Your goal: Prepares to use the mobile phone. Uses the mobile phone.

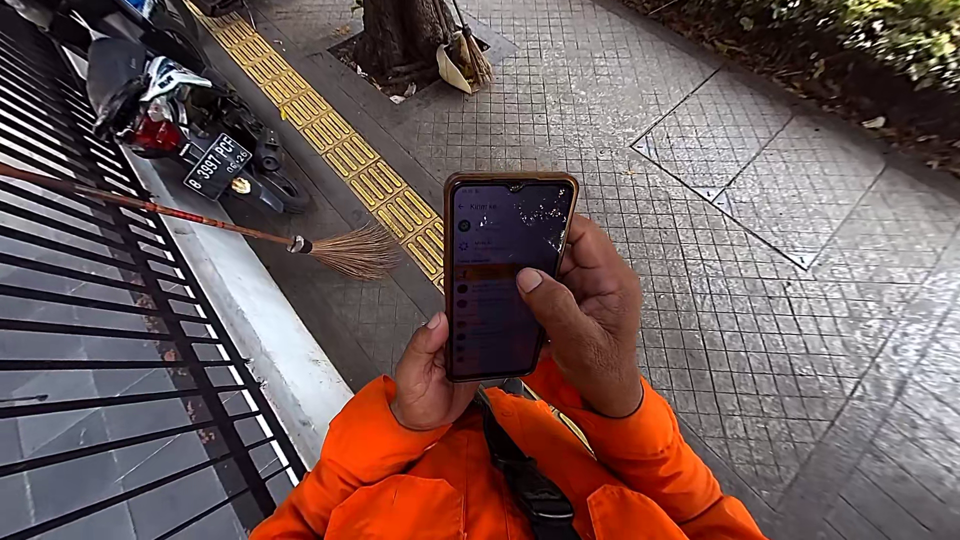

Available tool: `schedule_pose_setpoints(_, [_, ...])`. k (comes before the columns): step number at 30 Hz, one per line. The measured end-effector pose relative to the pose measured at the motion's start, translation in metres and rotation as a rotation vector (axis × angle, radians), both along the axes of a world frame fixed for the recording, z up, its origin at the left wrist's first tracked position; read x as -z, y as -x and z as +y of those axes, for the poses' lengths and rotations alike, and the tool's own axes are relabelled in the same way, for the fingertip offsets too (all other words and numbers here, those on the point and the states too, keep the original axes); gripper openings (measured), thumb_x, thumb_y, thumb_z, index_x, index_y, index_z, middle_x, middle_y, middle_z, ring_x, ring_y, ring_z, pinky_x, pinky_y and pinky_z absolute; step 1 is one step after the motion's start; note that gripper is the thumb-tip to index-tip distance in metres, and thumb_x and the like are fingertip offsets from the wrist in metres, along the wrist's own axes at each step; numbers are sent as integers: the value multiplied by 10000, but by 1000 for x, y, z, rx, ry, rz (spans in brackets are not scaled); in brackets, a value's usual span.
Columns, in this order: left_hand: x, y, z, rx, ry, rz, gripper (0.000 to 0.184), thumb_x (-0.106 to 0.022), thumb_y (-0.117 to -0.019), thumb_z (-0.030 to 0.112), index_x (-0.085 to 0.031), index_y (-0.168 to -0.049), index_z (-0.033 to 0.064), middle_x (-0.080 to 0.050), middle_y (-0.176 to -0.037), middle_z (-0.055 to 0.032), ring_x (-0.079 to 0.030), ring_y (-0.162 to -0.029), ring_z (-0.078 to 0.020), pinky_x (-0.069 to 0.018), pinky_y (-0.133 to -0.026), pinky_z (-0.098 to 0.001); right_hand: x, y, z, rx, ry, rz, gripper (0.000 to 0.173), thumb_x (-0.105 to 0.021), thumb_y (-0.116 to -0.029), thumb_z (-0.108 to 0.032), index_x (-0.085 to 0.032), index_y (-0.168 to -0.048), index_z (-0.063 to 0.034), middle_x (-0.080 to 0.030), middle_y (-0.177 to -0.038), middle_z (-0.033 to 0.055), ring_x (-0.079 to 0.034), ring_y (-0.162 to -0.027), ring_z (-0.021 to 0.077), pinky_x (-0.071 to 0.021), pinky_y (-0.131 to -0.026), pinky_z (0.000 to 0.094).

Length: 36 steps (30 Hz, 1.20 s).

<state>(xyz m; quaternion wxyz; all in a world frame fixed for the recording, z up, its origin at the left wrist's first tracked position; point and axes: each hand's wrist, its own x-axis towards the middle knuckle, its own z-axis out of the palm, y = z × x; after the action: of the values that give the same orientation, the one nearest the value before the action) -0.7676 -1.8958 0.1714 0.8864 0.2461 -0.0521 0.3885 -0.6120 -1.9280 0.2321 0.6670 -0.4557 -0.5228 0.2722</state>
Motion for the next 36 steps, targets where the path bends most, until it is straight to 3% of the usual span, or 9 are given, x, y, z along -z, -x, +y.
schedule_pose_setpoints(3, [-1, 0, 2, 0, 5, 3, 393, -530, -1039, 346, -670, -1280, 70, -710, -1219, -112, -663, -1175, -203, -510, -1048, -414, 2, -1, -2, -25, -13, 26, 342, -525, -988, -87, -523, -1311, 24, -698, -989, 45, -688, -772, 84, -592, -592, 218])
schedule_pose_setpoints(9, [-12, 0, 11, -19, -12, 30, 404, -531, -1027, 376, -662, -1278, 88, -702, -1214, -114, -656, -1171, -219, -513, -1038, -440, 15, 3, -10, -37, -52, -17, 432, -564, -979, -127, -506, -1341, 102, -701, -1082, 75, -688, -915, 87, -605, -766, 249])
schedule_pose_setpoints(13, [-22, -2, 15, -72, -41, 64, 412, -485, -1038, 407, -657, -1278, 119, -697, -1211, -92, -658, -1161, -214, -536, -1006, -437, 21, 8, -16, -60, -35, -40, 530, -610, -930, -111, -477, -1393, 109, -677, -1117, 80, -672, -898, 79, -604, -731, 231])
schedule_pose_setpoints(24, [-23, -2, 8, -94, -35, 52, 404, -509, -1036, 402, -654, -1282, 117, -699, -1210, -92, -659, -1161, -201, -536, -1008, -414, 22, 20, -18, 10, 15, -30, 491, -681, -861, -68, -522, -1312, 47, -681, -909, 15, -677, -763, 66, -598, -616, 221])
schedule_pose_setpoints(36, [-28, 3, 8, -84, -29, 74, 423, -485, -1038, 431, -652, -1279, 127, -694, -1215, -95, -658, -1162, -222, -538, -1002, -449, 25, 20, -22, -57, -37, -7, 469, -606, -940, -137, -506, -1351, 66, -667, -995, 22, -638, -825, 37, -555, -680, 185])
